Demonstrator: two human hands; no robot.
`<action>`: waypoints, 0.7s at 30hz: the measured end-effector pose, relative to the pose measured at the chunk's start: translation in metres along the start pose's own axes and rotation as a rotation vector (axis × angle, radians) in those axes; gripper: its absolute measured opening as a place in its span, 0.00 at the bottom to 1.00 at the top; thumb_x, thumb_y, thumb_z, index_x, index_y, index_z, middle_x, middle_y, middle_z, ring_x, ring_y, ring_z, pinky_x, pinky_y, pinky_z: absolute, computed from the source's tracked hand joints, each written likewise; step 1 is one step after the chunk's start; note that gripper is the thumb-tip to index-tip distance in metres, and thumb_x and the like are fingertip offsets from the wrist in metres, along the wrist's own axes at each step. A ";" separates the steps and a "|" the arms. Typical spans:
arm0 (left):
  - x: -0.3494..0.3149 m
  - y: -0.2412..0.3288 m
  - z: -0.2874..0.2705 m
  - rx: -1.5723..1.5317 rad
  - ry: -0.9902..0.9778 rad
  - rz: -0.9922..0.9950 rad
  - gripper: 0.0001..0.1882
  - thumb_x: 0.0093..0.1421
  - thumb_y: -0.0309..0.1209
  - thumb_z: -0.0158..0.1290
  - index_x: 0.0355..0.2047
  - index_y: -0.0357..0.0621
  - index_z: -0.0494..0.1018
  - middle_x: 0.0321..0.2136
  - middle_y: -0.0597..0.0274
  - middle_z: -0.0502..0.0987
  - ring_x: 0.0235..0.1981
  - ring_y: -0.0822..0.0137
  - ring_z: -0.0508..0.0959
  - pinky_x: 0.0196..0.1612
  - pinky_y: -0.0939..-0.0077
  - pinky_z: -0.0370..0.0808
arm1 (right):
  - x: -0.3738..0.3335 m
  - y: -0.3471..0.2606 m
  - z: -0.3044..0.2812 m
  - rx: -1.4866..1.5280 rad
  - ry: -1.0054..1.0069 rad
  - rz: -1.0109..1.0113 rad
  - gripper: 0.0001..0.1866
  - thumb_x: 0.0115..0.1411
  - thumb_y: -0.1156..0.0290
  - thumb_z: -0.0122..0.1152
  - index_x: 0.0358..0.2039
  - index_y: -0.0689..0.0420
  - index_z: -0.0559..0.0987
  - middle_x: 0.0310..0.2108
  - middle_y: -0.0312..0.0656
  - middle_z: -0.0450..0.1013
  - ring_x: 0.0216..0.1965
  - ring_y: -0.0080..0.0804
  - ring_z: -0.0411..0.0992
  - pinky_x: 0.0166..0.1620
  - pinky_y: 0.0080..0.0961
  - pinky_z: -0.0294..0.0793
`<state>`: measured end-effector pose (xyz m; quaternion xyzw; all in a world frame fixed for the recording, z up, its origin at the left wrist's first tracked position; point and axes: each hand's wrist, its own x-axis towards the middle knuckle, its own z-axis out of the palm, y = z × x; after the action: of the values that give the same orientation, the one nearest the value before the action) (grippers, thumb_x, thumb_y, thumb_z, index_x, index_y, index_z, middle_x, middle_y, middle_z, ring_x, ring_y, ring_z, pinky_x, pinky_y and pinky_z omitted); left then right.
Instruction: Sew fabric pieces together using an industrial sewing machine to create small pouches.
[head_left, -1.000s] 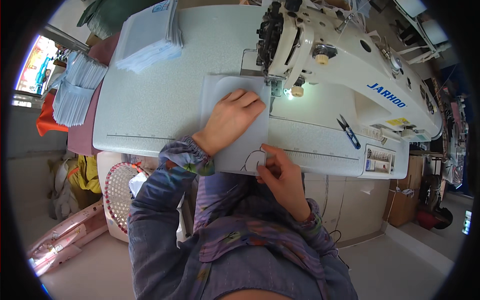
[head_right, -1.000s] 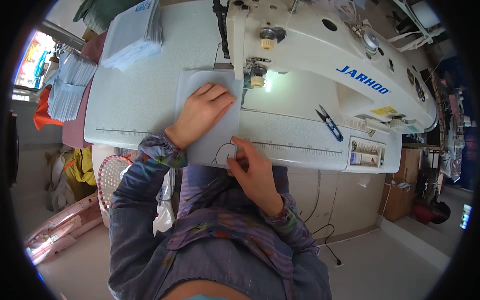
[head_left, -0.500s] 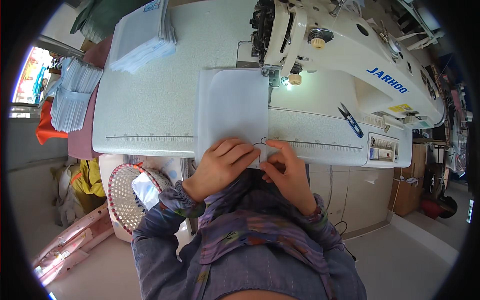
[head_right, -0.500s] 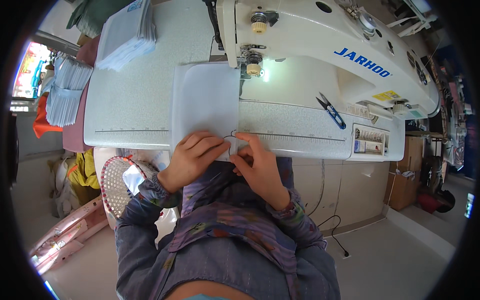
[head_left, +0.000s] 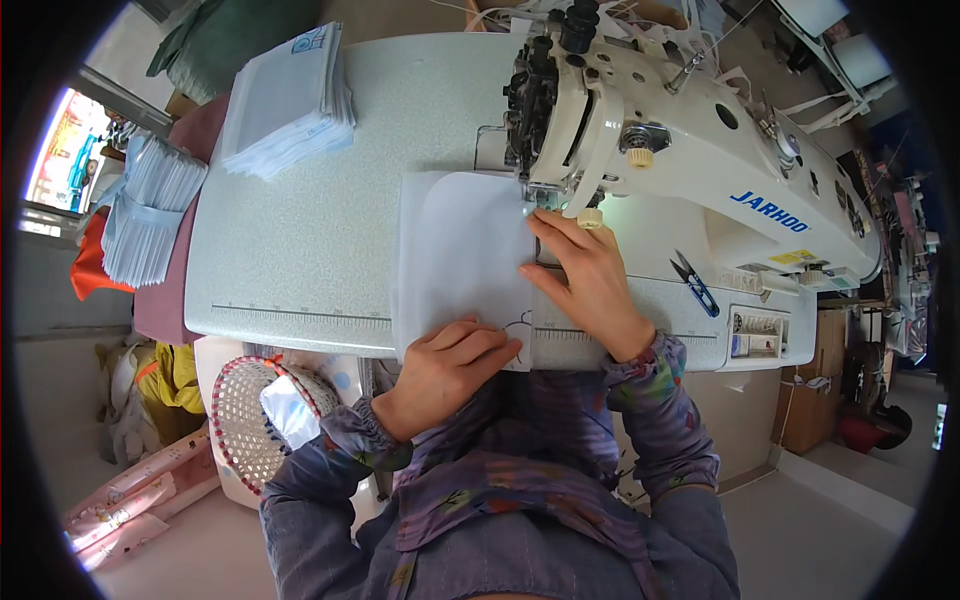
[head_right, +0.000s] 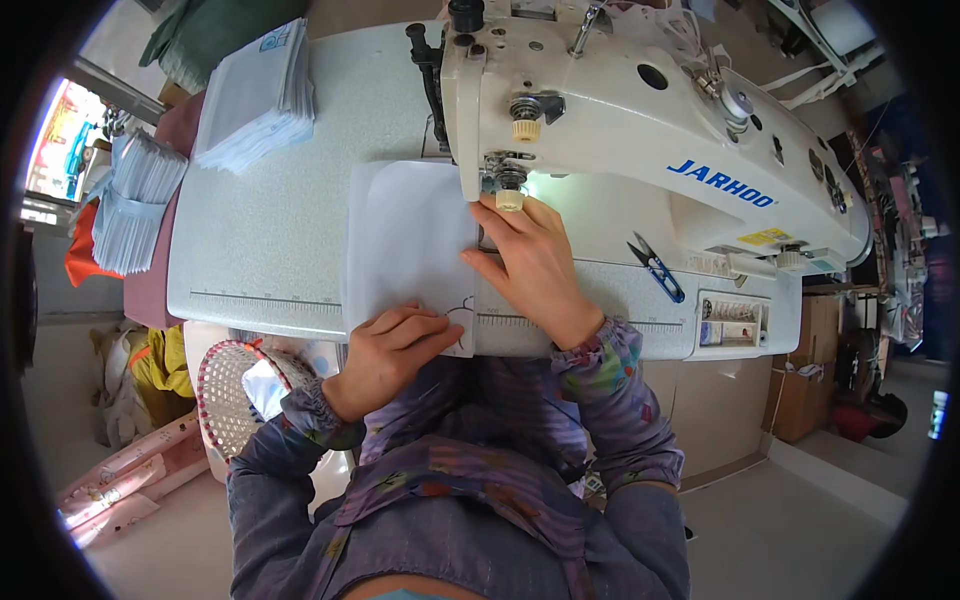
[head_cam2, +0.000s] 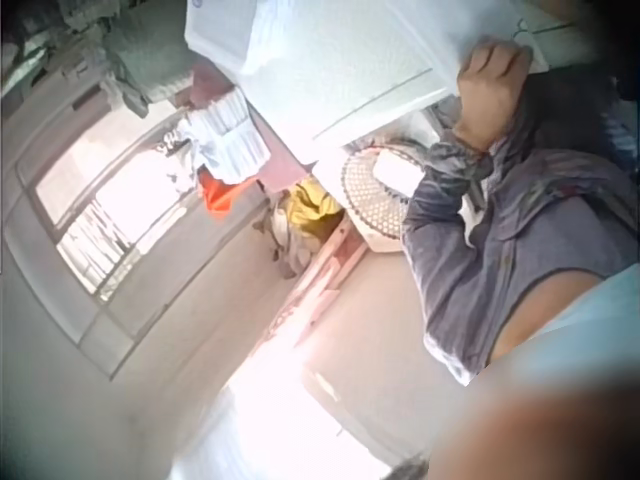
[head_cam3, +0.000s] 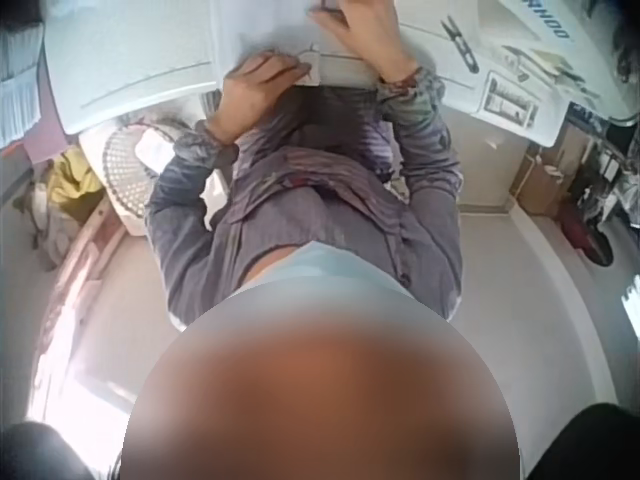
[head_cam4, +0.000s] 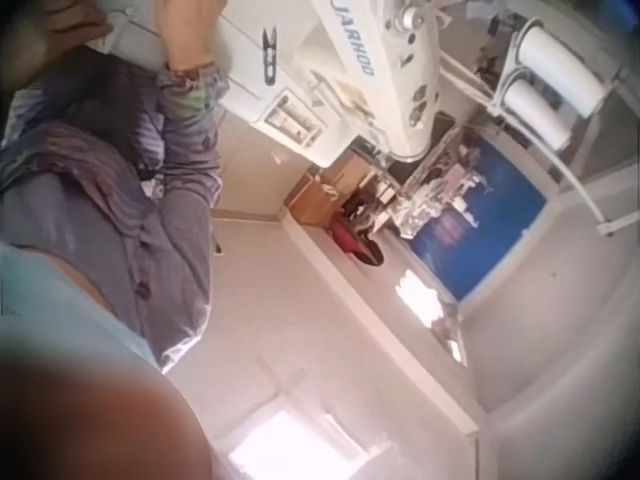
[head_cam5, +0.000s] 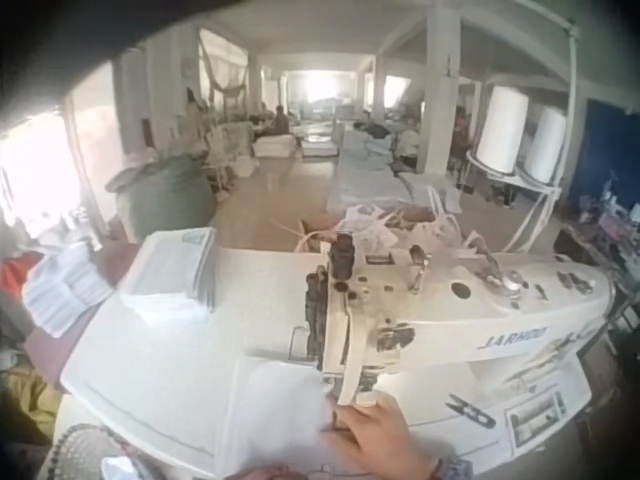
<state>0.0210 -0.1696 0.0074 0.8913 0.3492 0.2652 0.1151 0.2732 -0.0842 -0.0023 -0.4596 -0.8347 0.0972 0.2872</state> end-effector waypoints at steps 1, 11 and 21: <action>0.002 -0.003 0.001 -0.001 0.002 0.000 0.24 0.52 0.27 0.63 0.52 0.50 0.88 0.48 0.66 0.84 0.49 0.61 0.84 0.57 0.63 0.85 | 0.001 -0.001 -0.001 0.005 -0.014 0.013 0.30 0.63 0.60 0.75 0.63 0.59 0.81 0.64 0.45 0.78 0.58 0.49 0.77 0.62 0.41 0.72; 0.039 -0.042 0.001 0.031 0.027 -0.001 0.23 0.52 0.25 0.61 0.49 0.51 0.88 0.46 0.70 0.84 0.44 0.62 0.83 0.47 0.66 0.84 | 0.002 0.000 -0.002 0.018 -0.039 0.041 0.28 0.64 0.62 0.75 0.62 0.60 0.82 0.63 0.45 0.80 0.62 0.47 0.77 0.64 0.41 0.71; 0.076 -0.089 0.007 -0.025 0.040 0.032 0.23 0.50 0.21 0.62 0.48 0.50 0.88 0.43 0.69 0.85 0.43 0.59 0.83 0.45 0.66 0.84 | 0.006 -0.002 -0.005 0.030 -0.031 0.046 0.26 0.63 0.66 0.75 0.61 0.59 0.83 0.61 0.45 0.81 0.62 0.46 0.78 0.65 0.43 0.71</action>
<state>0.0218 -0.0528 -0.0029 0.8898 0.3339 0.2890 0.1152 0.2719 -0.0808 0.0047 -0.4726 -0.8269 0.1233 0.2787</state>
